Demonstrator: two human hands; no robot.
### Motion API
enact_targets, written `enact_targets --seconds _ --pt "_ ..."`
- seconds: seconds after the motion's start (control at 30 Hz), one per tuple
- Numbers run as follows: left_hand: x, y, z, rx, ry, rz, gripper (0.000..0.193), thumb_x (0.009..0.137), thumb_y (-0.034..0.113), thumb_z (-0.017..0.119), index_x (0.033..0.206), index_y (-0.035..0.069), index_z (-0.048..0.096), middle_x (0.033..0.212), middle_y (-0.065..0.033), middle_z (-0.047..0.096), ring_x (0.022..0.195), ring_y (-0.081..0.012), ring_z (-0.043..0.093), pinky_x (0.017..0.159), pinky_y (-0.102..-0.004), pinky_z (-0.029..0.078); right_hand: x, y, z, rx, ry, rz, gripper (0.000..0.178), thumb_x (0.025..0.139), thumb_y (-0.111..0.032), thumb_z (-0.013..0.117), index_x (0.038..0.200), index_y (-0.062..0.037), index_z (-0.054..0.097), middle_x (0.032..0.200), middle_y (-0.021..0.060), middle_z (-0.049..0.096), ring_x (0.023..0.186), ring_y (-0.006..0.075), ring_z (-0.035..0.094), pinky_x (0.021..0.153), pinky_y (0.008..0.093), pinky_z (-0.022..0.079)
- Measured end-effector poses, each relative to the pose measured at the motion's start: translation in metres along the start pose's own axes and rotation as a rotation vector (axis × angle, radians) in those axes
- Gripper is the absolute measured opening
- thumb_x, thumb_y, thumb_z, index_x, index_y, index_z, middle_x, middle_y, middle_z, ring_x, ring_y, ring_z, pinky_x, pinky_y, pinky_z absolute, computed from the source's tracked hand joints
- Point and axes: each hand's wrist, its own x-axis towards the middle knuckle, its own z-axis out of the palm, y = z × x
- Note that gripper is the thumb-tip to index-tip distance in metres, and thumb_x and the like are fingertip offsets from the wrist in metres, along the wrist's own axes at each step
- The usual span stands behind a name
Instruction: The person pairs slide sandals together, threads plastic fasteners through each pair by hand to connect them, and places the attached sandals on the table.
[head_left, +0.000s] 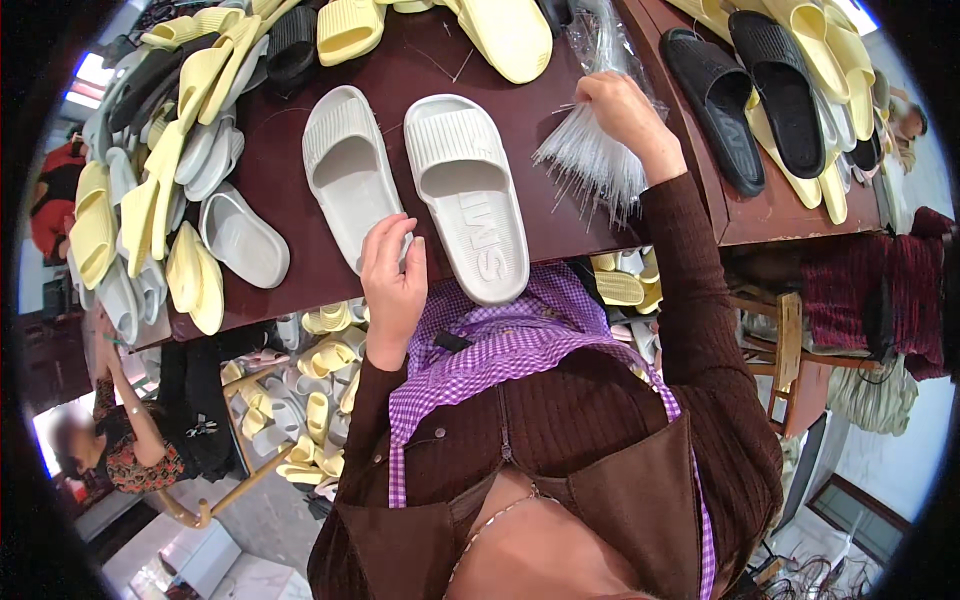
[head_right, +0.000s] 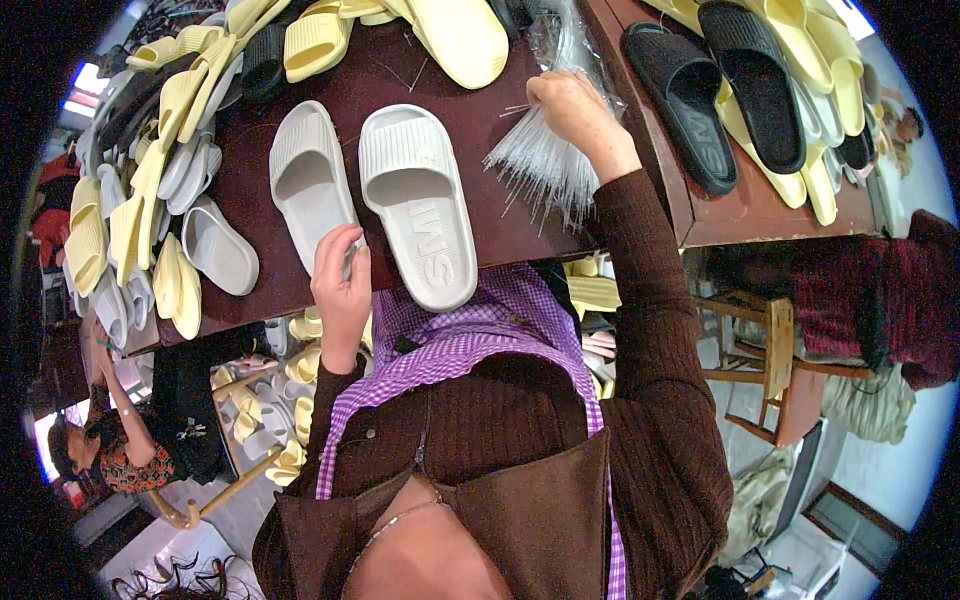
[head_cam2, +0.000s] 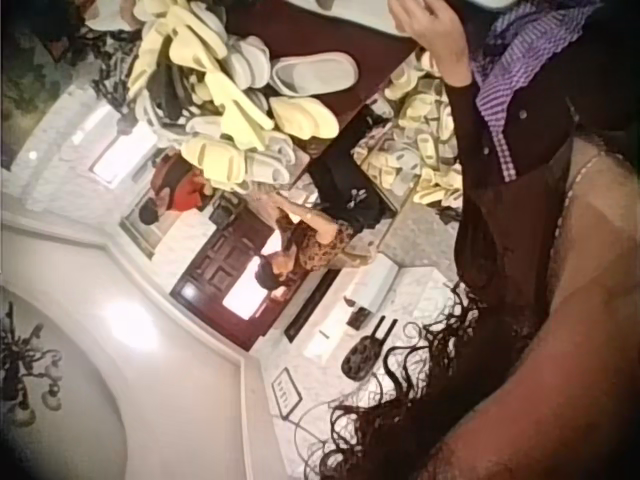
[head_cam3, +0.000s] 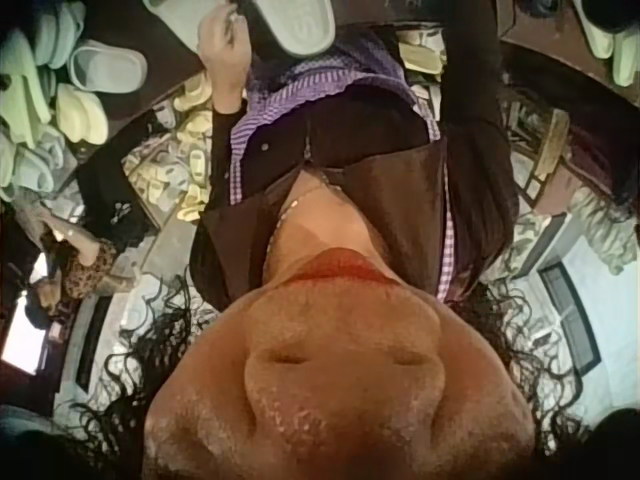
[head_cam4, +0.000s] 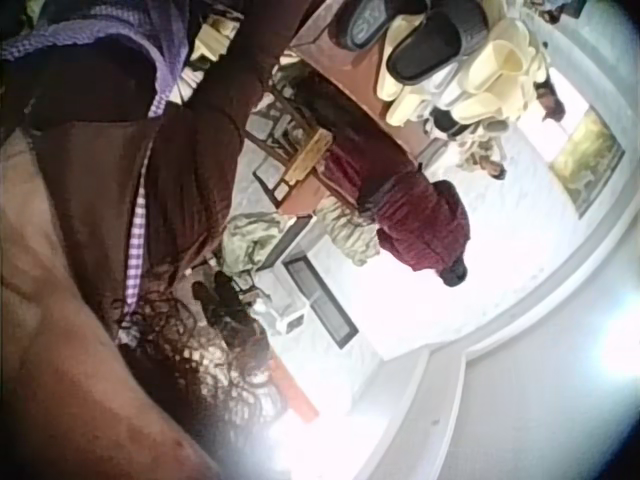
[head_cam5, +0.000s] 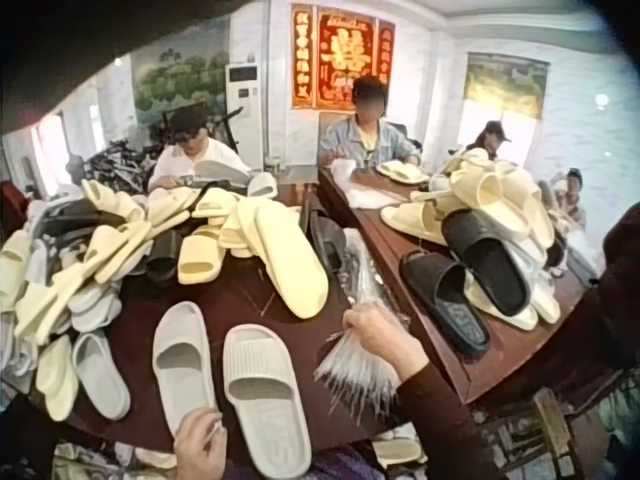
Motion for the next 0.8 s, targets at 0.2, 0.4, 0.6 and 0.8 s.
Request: enact_targets --seconds 0.2,0.4,0.6,0.8 --pt "0.0 0.001 0.001 0.011 -0.001 0.01 0.018 0.084 0.004 0.059 0.101 -0.003 0.061 0.106 -0.0174 0.06 0.098 -0.0326 0.058 0.085 -0.0383 0.047 0.0 -0.01 -0.008 -0.018 -0.023 0.024 0.008 0.08 -0.001 0.053 0.081 -0.0056 0.06 0.084 0.0096 0.064 0.092 0.0284 0.06 0.084 0.04 0.044" --pt "0.002 0.005 0.002 -0.018 0.013 -0.009 0.018 0.084 0.002 0.058 0.101 -0.003 0.061 0.105 -0.0174 0.06 0.098 -0.0322 0.059 0.085 -0.0383 0.047 0.0 -0.013 -0.013 0.0 0.014 -0.022 0.005 0.079 -0.006 0.057 0.08 -0.0028 0.06 0.082 0.0127 0.064 0.086 0.0318 0.06 0.077 0.04 0.047" --pt "0.007 0.01 0.007 -0.025 0.048 0.031 0.018 0.082 0.001 0.058 0.1 -0.003 0.061 0.104 -0.0173 0.06 0.096 -0.0336 0.059 0.084 -0.0395 0.047 -0.011 -0.04 -0.029 0.118 0.266 -0.097 0.004 0.076 -0.002 0.061 0.08 -0.0038 0.06 0.082 0.0097 0.063 0.083 0.0293 0.06 0.074 0.0377 0.046" --pt "0.006 0.028 0.029 0.046 -0.158 0.274 0.027 0.077 0.005 0.063 0.103 0.0 0.06 0.11 -0.0146 0.058 0.102 -0.033 0.055 0.087 -0.0413 0.042 -0.04 -0.074 -0.045 0.282 0.318 -0.166 0.005 0.075 0.003 0.062 0.078 -0.0009 0.059 0.081 0.0098 0.062 0.08 0.0265 0.06 0.072 0.0343 0.046"
